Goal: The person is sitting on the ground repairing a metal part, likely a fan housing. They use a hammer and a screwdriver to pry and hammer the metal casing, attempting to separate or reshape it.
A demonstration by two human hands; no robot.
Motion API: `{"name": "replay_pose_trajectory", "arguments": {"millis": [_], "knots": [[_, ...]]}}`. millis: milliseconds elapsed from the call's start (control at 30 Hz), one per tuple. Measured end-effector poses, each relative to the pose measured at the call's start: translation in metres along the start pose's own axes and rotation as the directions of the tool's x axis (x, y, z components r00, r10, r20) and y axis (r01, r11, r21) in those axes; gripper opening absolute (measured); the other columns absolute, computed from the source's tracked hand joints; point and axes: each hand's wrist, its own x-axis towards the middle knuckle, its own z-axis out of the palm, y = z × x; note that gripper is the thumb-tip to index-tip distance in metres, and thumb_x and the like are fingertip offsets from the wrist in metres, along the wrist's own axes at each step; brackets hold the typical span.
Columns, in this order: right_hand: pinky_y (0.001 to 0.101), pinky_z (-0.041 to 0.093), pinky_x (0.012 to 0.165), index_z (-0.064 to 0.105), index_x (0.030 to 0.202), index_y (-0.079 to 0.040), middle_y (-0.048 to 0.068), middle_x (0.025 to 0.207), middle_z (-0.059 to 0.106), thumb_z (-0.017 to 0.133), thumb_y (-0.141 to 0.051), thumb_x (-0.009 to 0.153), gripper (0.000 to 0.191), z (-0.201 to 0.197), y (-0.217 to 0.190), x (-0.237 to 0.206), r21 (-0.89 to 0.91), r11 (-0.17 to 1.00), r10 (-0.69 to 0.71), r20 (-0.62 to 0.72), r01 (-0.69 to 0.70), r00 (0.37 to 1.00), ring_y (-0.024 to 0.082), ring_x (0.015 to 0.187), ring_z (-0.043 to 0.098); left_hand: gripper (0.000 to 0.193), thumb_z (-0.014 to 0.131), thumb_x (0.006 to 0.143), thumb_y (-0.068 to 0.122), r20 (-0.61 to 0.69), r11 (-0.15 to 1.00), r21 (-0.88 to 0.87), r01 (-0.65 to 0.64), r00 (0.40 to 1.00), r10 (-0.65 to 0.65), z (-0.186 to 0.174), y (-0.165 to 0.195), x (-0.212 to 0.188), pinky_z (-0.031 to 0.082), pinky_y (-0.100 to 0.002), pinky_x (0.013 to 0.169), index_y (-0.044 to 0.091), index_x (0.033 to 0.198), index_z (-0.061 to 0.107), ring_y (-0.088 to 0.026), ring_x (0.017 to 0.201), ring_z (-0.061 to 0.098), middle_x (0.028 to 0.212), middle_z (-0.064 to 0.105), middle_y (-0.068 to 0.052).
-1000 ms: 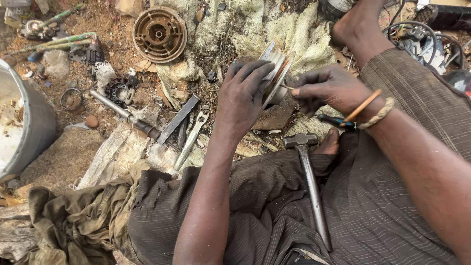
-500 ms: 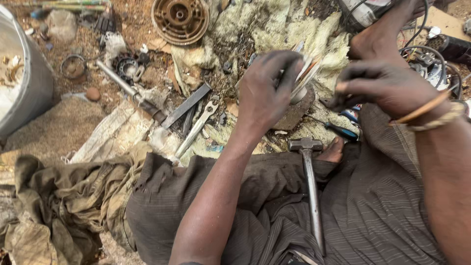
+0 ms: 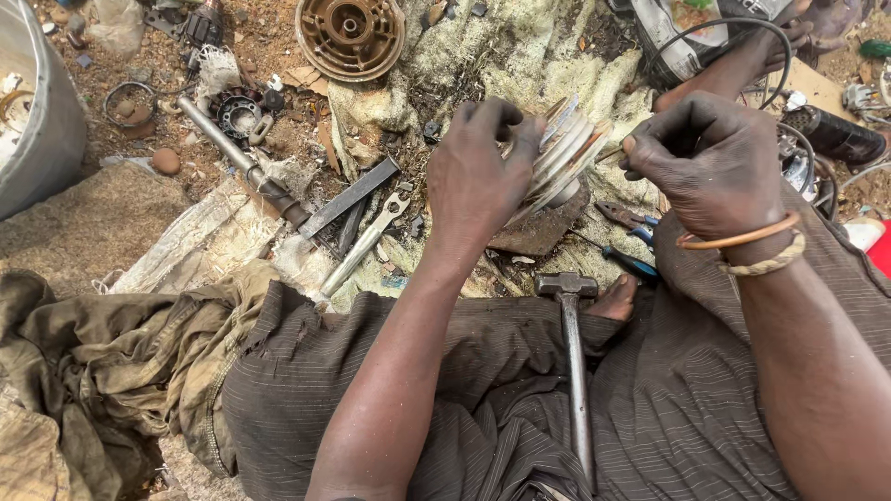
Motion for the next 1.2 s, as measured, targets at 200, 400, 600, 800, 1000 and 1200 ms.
{"name": "replay_pose_trajectory", "arguments": {"millis": [200, 400, 600, 800, 1000, 1200], "knots": [[0.0266, 0.063, 0.078, 0.063, 0.108, 0.000, 0.010, 0.097, 0.071, 0.080, -0.008, 0.100, 0.021, 0.019, 0.019, 0.012, -0.183, 0.946, -0.269, 0.007, 0.266, 0.963, 0.015, 0.089, 0.072, 0.040, 0.065, 0.094, 0.048, 0.122, 0.995, 0.103, -0.019, 0.993, 0.006, 0.015, -0.015, 0.003, 0.057, -0.040, 0.070, 0.012, 0.099, 0.080, -0.016, 0.066, 0.068, 0.082, 0.073, -0.005], [0.0298, 0.059, 0.076, 0.075, 0.107, -0.003, 0.010, 0.103, 0.075, 0.083, -0.006, 0.100, 0.011, 0.015, 0.019, 0.008, -0.416, 0.770, -0.457, 0.170, 0.484, 0.873, 0.020, 0.090, 0.073, 0.036, 0.065, 0.094, 0.046, 0.200, 0.994, 0.094, 0.056, 0.977, -0.074, 0.009, -0.012, 0.008, 0.056, -0.041, 0.071, 0.015, 0.099, 0.080, -0.016, 0.063, 0.068, 0.067, 0.070, -0.003], [0.0306, 0.061, 0.077, 0.073, 0.109, -0.003, 0.012, 0.109, 0.075, 0.083, -0.003, 0.099, 0.013, 0.027, 0.026, -0.009, -0.486, 0.593, -0.648, 0.185, 0.642, 0.739, 0.023, 0.096, 0.075, 0.035, 0.065, 0.094, 0.045, 0.191, 0.997, 0.080, 0.020, 0.981, -0.035, 0.004, -0.006, 0.007, 0.056, -0.039, 0.066, 0.014, 0.098, 0.080, -0.015, 0.061, 0.067, 0.068, 0.071, -0.002], [0.0276, 0.061, 0.078, 0.071, 0.113, -0.005, 0.011, 0.102, 0.074, 0.081, -0.003, 0.103, 0.015, 0.036, 0.046, -0.014, -0.488, 0.691, -0.613, -0.007, 0.533, 0.790, 0.019, 0.092, 0.074, 0.033, 0.066, 0.095, 0.044, 0.249, 0.991, 0.110, 0.070, 0.964, -0.096, 0.000, -0.001, 0.008, 0.057, -0.040, 0.065, 0.013, 0.099, 0.079, -0.018, 0.064, 0.068, 0.070, 0.070, -0.005], [0.0255, 0.062, 0.077, 0.069, 0.106, -0.003, 0.009, 0.097, 0.073, 0.084, -0.005, 0.109, 0.016, 0.030, 0.064, -0.003, -0.432, 0.799, -0.512, -0.121, 0.419, 0.851, 0.015, 0.090, 0.073, 0.025, 0.072, 0.091, 0.023, 0.018, 0.939, 0.045, -0.342, 0.940, 0.341, 0.011, 0.003, 0.003, 0.061, -0.033, 0.061, 0.010, 0.112, 0.078, -0.020, 0.073, 0.072, 0.108, 0.069, -0.016], [0.0280, 0.063, 0.080, 0.065, 0.110, -0.004, 0.009, 0.103, 0.073, 0.081, -0.002, 0.109, 0.016, 0.026, 0.071, 0.003, -0.260, 0.906, -0.401, -0.273, 0.335, 0.874, 0.016, 0.090, 0.073, 0.015, 0.071, 0.095, 0.020, 0.075, 0.907, 0.153, -0.392, 0.920, 0.385, 0.028, 0.007, 0.007, 0.063, -0.033, 0.061, 0.009, 0.104, 0.077, -0.021, 0.076, 0.073, 0.124, 0.066, -0.020]]}}
